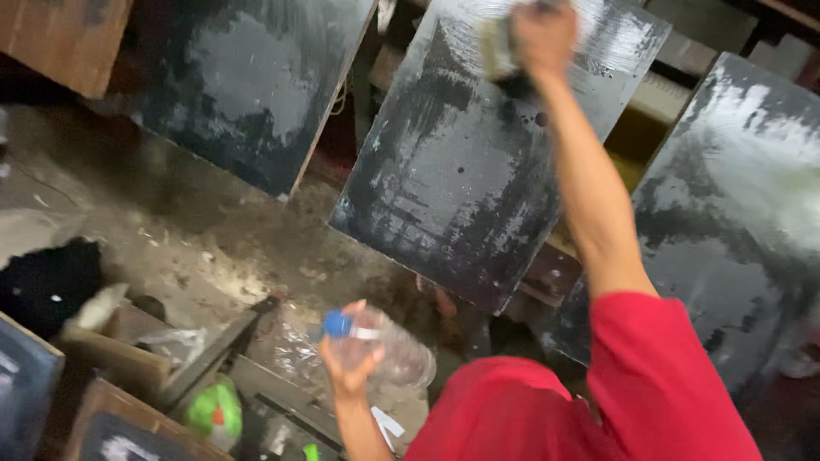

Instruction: Applying liquid adhesive to screen printing boards and spreading it evenly with a brush to prepare them for garment placement.

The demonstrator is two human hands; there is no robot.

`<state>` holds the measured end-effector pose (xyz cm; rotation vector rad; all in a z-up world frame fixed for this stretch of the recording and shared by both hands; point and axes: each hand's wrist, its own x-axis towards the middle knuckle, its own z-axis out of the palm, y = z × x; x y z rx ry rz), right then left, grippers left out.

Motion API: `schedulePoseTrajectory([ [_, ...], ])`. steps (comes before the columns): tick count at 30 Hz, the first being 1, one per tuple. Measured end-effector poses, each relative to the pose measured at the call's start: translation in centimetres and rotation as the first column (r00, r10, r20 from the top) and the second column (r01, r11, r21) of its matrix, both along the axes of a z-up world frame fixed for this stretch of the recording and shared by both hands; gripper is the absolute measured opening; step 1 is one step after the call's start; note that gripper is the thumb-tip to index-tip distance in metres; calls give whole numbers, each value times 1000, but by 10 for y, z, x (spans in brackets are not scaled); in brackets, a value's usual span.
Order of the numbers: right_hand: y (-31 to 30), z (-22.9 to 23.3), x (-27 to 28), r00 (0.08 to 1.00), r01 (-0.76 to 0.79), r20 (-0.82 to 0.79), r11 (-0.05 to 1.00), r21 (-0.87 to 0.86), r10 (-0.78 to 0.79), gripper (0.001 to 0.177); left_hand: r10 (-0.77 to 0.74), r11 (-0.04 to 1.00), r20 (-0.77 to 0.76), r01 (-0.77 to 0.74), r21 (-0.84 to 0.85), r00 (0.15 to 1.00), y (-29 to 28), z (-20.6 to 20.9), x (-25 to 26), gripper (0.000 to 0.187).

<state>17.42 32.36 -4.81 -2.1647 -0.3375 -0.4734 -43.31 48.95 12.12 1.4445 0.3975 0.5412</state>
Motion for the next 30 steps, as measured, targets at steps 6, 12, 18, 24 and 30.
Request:
schedulePoseTrajectory([
  [6, -242, 45, -111, 784, 598, -92, 787, -149, -614, 44, -221, 927, -267, 116, -357, 938, -23, -6, 118, 59],
  [12, -239, 134, -273, 804, 522, 412, 841, -142, -429, 37, -470, 479, -181, 77, -875, 864, -80, -48, 209, 44],
  [18, -259, 154, -384, 859, 512, -49, 853, 99, -510, 53, -691, 78, 15, 95, -992, 723, -120, -72, 252, 29],
  [24, -276, 162, -441, 831, 549, -147, 834, 55, -537, 68, -595, 164, -76, 28, -986, 800, -104, -145, 273, 47],
  [30, -265, 180, -462, 878, 460, -167, 888, 27, -449, 43, -454, 273, -169, -44, -961, 875, -25, -131, 220, 39],
])
